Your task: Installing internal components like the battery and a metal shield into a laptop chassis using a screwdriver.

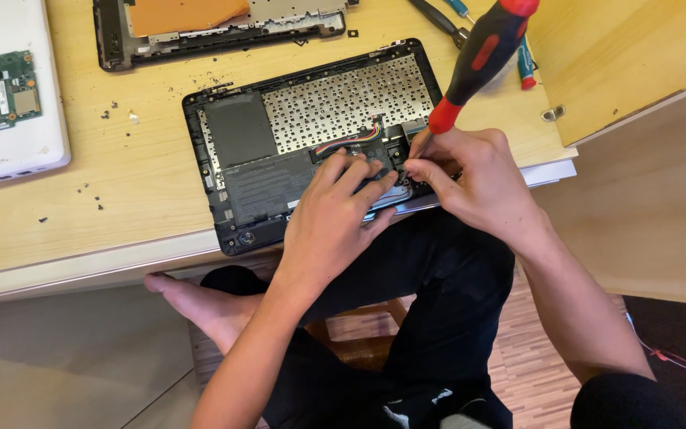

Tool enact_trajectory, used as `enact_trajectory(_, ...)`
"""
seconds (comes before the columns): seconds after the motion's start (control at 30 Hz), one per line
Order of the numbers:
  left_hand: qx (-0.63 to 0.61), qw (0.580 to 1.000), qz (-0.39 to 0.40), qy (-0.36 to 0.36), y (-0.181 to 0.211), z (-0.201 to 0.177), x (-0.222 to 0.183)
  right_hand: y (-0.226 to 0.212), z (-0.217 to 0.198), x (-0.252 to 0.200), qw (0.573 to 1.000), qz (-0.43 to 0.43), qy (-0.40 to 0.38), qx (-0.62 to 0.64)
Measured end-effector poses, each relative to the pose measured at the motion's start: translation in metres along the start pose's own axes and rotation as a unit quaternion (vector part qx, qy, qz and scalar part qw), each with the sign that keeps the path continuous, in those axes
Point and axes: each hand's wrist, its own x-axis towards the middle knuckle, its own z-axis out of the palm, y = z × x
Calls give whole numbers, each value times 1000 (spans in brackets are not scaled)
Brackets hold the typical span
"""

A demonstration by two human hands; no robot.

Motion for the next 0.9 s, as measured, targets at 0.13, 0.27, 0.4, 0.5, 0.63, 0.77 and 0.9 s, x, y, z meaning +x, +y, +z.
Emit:
enact_trajectory(0.13,-76,997,-29,-7,8,-23,12,-17,-7,6,1000,3,-18,-1)
enact_trajectory(0.27,-274,952,-122,54,15,-34,28,-24,-8,10,1000,-5,-21,-14)
enact_trajectory(0.4,-318,933,-110,125,22,-23,50,-6,-2,6,997,3,-3,-73)
enact_trajectory(0.5,-353,918,-109,144,21,-14,61,25,4,-7,997,9,10,-82)
enact_trajectory(0.63,-367,916,-102,125,23,-19,62,10,-2,-4,998,26,9,-60)
enact_trajectory(0.77,-359,929,-67,60,16,-27,60,-18,-32,5,997,63,-32,38)
enact_trajectory(0.9,-417,908,-31,-19,10,-25,60,-16,-46,2,983,60,-37,172)
